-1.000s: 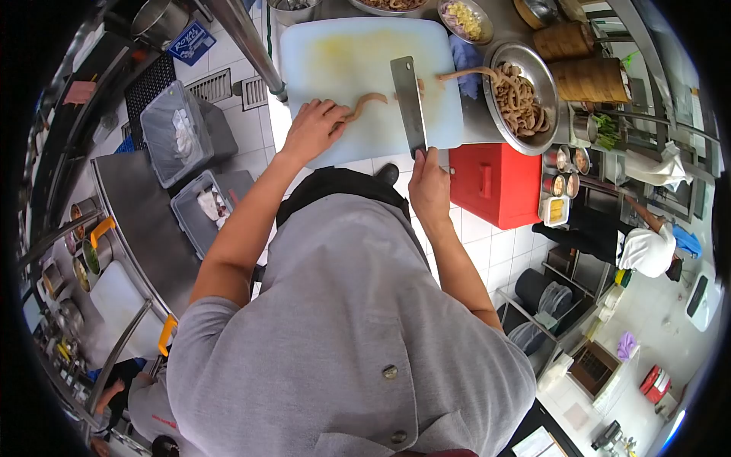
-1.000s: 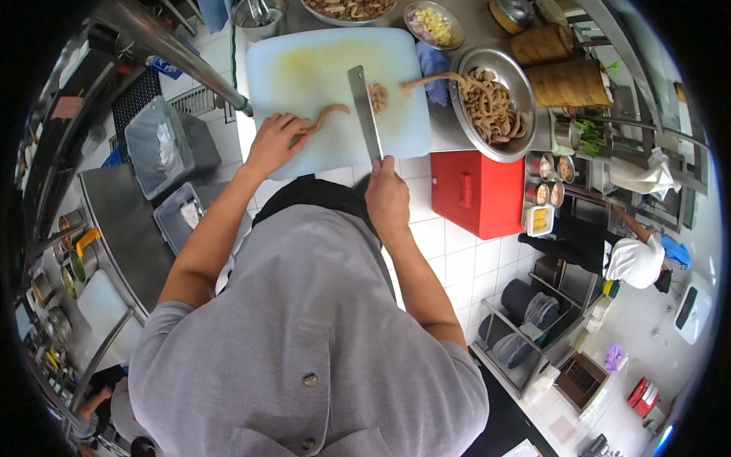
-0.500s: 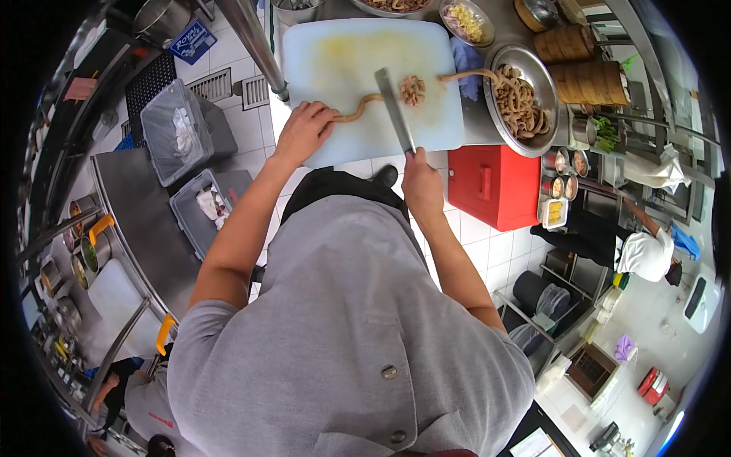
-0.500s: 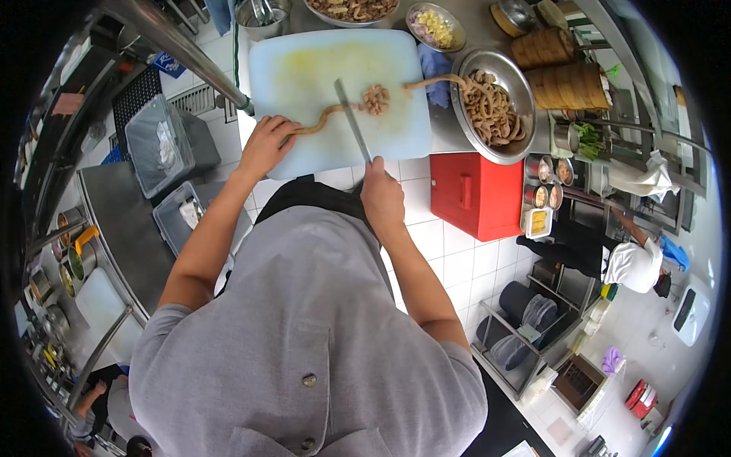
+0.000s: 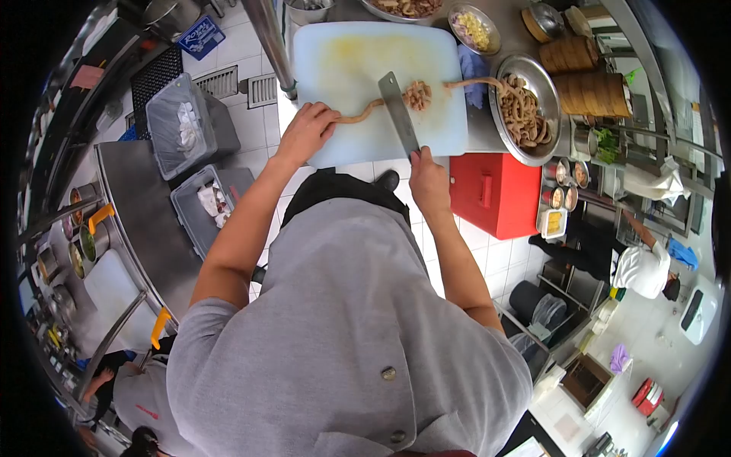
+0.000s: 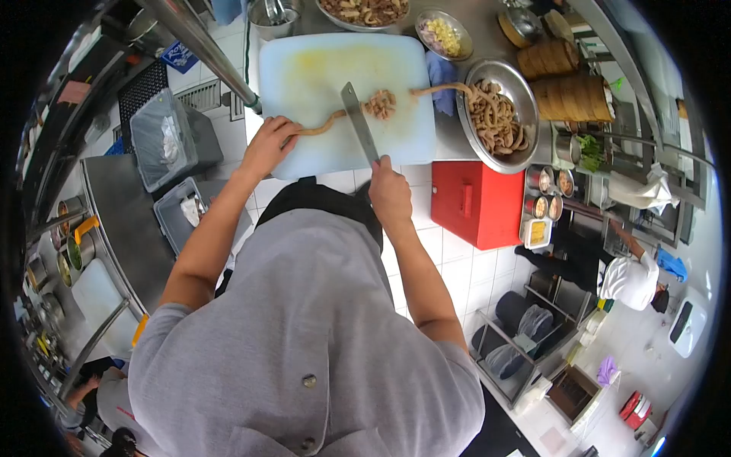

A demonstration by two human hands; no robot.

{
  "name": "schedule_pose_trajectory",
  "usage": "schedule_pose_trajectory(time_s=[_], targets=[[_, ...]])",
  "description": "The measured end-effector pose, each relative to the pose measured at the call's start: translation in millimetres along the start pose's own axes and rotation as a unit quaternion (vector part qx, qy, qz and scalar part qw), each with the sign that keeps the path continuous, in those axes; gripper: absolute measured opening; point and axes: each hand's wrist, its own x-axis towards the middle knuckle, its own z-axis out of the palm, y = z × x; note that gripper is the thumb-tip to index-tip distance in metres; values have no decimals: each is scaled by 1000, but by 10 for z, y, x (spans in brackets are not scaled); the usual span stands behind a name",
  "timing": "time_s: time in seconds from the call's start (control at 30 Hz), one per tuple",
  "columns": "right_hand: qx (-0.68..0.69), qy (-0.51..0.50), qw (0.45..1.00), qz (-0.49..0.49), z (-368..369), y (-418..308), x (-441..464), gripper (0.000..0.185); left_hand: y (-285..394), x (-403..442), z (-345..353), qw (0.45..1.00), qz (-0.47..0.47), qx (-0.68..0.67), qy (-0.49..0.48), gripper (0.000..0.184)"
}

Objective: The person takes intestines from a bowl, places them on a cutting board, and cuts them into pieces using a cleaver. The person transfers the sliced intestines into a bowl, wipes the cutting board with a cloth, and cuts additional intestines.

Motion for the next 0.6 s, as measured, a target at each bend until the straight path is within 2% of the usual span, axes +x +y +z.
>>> schedule_pose_trajectory(time_s=[0.13,0.23,0.27,0.37,0.47,0.6], targets=[[72,32,997,28,-267,-221,-107,22,-19,-40,-18,1000,-3,-7,-3,24],[38,22,999,-6,-163,-185,-153,22,-18,-55,-14,1000,-7,-13,6,23],[15,-13,1000,-6,-45,-102,-119,22,-20,-47,-10,1000,-4,-14,6,23],[-20,-6,1000,6,-5,-62,-51,21,-55,4,-43,1000,-7,-4,8,22],[62,19,997,35,-235,-174,-71,21,-10,-34,-71,1000,0,-11,15,21],[37,-7,999,10,-235,-229,-187,22,16,-95,-61,1000,-17,-15,10,19]])
